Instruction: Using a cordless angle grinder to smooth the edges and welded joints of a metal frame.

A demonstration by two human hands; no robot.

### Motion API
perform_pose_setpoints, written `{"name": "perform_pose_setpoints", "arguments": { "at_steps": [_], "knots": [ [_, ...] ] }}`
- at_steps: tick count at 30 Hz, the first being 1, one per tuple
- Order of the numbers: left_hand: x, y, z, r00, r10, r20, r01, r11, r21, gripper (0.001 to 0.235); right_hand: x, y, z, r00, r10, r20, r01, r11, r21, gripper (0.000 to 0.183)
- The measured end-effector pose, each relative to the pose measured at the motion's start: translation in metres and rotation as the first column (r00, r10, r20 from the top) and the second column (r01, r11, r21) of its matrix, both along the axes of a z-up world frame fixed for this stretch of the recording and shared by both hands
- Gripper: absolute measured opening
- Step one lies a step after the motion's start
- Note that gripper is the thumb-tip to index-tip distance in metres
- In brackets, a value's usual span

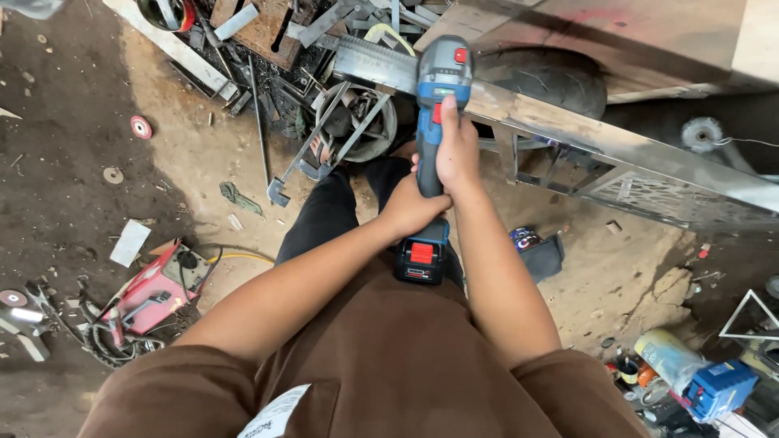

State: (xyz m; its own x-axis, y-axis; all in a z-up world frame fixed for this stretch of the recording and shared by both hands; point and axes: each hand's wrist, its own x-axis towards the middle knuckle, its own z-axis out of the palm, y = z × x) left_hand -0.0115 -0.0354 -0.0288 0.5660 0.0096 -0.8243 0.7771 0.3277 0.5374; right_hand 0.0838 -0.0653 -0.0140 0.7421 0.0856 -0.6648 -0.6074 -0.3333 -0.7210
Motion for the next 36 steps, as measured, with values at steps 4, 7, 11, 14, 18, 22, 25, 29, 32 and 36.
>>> {"name": "perform_pose_setpoints", "arguments": {
  "at_steps": [4,7,11,14,18,22,25,29,32,36],
  "knots": [
    [0.003,-0.007,-0.001,1.0,-0.002,0.009,0.002,1.0,-0.006,0.027,0.001,-0.008,0.002,1.0,-0.004,0.011,0.004,1.0,-0.004,0.057],
    [0.009,-0.011,0.005,0.999,-0.027,0.039,0.028,0.999,-0.026,0.026,0.004,-0.025,-0.004,0.999,-0.044,0.021,0.044,0.998,-0.033,0.057],
    [0.013,-0.019,0.006,0.998,-0.035,0.061,0.04,0.997,-0.073,0.025,0.008,-0.031,0.003,0.999,-0.044,0.03,0.046,0.997,-0.061,0.06],
    [0.01,-0.014,0.002,1.0,0.001,0.031,0.001,0.999,-0.047,0.025,0.004,-0.02,0.002,0.999,-0.028,0.021,0.029,0.997,-0.076,0.059],
    [-0.002,0.005,-0.006,1.0,0.005,0.019,-0.005,1.0,0.005,0.035,0.0,0.007,-0.002,0.999,0.03,0.033,-0.029,0.999,-0.035,0.059],
    [-0.016,0.023,-0.014,0.999,0.049,-0.018,-0.049,0.998,0.04,0.033,-0.007,0.031,-0.008,0.998,0.07,-0.005,-0.07,0.997,-0.019,0.059],
    [-0.019,0.04,-0.004,0.997,0.071,-0.03,-0.07,0.997,0.038,0.026,-0.011,0.042,-0.008,0.995,0.098,-0.013,-0.098,0.995,0.015,0.061],
    [-0.006,0.055,0.028,0.995,-0.031,-0.098,0.034,0.999,0.034,0.011,-0.005,0.053,0.015,0.982,0.094,-0.162,-0.107,0.992,-0.073,0.063],
    [-0.005,0.044,0.022,1.0,-0.029,-0.001,0.029,0.999,0.029,0.009,-0.002,0.043,0.015,0.993,0.068,-0.095,-0.077,0.992,-0.099,0.066],
    [-0.006,0.019,0.007,1.0,-0.015,0.022,0.016,0.999,-0.032,0.01,-0.002,0.017,0.018,0.998,0.049,-0.035,-0.053,0.99,-0.131,0.071]
  ]
}}
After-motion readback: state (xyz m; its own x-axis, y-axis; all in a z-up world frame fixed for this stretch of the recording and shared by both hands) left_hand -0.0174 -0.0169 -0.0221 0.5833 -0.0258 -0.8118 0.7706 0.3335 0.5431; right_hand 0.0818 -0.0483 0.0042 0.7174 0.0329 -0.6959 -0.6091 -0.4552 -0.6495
